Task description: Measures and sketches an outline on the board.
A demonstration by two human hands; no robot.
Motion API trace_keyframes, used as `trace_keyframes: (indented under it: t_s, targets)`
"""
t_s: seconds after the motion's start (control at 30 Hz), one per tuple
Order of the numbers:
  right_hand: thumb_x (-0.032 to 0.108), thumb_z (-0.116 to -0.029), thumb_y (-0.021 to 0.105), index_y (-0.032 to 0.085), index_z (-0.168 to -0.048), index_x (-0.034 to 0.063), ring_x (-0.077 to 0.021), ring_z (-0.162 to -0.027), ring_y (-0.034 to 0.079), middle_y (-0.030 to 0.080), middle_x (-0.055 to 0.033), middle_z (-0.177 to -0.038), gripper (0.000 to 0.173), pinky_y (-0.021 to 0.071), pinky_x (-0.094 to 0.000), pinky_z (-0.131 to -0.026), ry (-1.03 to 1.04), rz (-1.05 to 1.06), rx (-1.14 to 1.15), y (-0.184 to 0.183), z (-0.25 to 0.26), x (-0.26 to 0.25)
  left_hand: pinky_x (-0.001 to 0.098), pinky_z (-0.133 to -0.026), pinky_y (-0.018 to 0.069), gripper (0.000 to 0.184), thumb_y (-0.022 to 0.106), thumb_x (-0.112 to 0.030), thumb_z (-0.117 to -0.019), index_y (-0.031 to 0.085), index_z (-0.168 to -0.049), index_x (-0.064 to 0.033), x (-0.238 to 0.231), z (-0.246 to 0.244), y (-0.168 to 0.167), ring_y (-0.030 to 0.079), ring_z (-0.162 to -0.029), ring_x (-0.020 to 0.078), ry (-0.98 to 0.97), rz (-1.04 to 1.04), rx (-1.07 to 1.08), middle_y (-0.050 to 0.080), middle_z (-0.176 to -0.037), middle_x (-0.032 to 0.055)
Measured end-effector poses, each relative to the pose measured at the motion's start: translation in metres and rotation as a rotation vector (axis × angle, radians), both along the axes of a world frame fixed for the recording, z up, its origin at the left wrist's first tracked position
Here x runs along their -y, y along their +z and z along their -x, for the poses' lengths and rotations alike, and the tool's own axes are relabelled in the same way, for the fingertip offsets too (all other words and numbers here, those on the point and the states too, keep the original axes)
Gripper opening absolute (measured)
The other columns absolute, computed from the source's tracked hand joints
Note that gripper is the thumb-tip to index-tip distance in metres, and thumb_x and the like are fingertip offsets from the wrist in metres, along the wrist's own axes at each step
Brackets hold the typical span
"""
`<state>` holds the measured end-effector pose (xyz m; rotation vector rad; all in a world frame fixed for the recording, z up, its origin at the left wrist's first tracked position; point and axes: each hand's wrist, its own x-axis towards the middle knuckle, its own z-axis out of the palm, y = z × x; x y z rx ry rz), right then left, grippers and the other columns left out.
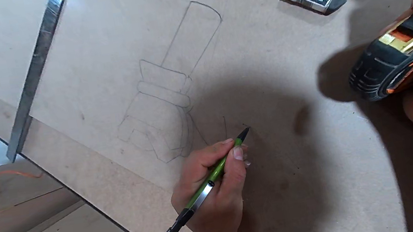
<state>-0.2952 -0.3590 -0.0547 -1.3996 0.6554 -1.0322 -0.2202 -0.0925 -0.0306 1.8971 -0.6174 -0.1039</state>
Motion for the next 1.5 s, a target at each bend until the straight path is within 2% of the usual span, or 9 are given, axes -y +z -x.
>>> trace_keyframes:
  t_s: [0.27,0.37,0.8,0.93,1.17,1.27,1.5]
  targets:
    - [0.009,-0.1019,0.056,0.063,-0.083,0.0088,-0.0135,-0.065,0.064,0.063,-0.0002,-0.073,0.020,0.0561,-0.0294,-0.059,-0.009,0.006,0.005,0.0016,-0.0015,-0.0008,0.0310,-0.064,0.0671,0.012,0.073,-0.007,-0.0916,0.072,-0.103,-0.0078,-0.0015,0.0005,0.0004,0.075,-0.075,0.0178,-0.060,-0.007,-0.004,0.075,-0.094,0.0033]
    - [0.008,-0.1018,0.056,0.063,-0.082,0.0087,-0.0131,-0.066,0.064,0.064,-0.0005,-0.074,0.021,0.0562,-0.0295,-0.062,-0.008,0.013,0.004,0.0010,-0.0014,-0.0006,0.0299,-0.063,0.0665,0.012,0.073,-0.006,-0.0908,0.073,-0.103,-0.0085,-0.0019,0.0008,0.0013,0.074,-0.075,0.0166,-0.081,-0.026,0.001,0.076,-0.093,0.0022]
    - [0.009,-0.1024,0.055,0.062,-0.079,0.0105,-0.0120,-0.065,0.065,0.064,0.0011,-0.072,0.024,0.0563,-0.0285,-0.060,-0.020,0.030,-0.021,0.0036,-0.0020,-0.0026,0.0267,-0.061,0.0642,0.011,0.074,-0.009,-0.0894,0.073,-0.100,-0.0127,-0.0049,0.0008,0.0018,0.072,-0.074,0.0126,-0.203,-0.053,0.020,0.074,-0.094,-0.0013]
    - [0.008,-0.1019,0.055,0.063,-0.080,0.0099,-0.0122,-0.067,0.066,0.064,0.0008,-0.072,0.023,0.0566,-0.0285,-0.062,-0.025,0.036,-0.020,0.0010,-0.0017,-0.0022,0.0263,-0.062,0.0646,0.011,0.076,-0.009,-0.0885,0.073,-0.098,-0.0122,-0.0051,0.0004,0.0016,0.072,-0.075,0.0123,-0.251,-0.051,0.029,0.074,-0.094,-0.0018]
    - [0.008,-0.1012,0.056,0.063,-0.078,0.0109,-0.0116,-0.065,0.065,0.063,0.0015,-0.070,0.024,0.0560,-0.0281,-0.060,-0.025,0.031,-0.022,0.0023,-0.0013,-0.0041,0.0272,-0.065,0.0639,0.008,0.076,-0.009,-0.0878,0.074,-0.095,-0.0099,-0.0081,-0.0002,-0.0006,0.072,-0.078,0.0140,-0.351,-0.001,0.015,0.075,-0.093,0.0009]
    - [0.009,-0.1015,0.056,0.063,-0.079,0.0109,-0.0115,-0.062,0.064,0.063,0.0018,-0.068,0.024,0.0558,-0.0280,-0.058,-0.039,0.031,-0.053,0.0018,-0.0003,-0.0047,0.0278,-0.067,0.0642,0.006,0.077,-0.009,-0.0874,0.074,-0.093,-0.0092,-0.0086,-0.0006,0.0000,0.072,-0.079,0.0145,-0.390,0.000,0.010,0.074,-0.091,0.0015]
    - [0.011,-0.1020,0.055,0.065,-0.081,0.0109,-0.0101,-0.065,0.065,0.064,0.0024,-0.071,0.023,0.0549,-0.0271,-0.060,-0.048,0.059,-0.129,-0.0031,0.0030,-0.0032,0.0275,-0.074,0.0636,0.005,0.077,-0.010,-0.0875,0.074,-0.091,-0.0086,-0.0098,-0.0022,0.0023,0.072,-0.084,0.0138,-0.467,-0.014,-0.001,0.075,-0.091,0.0008]
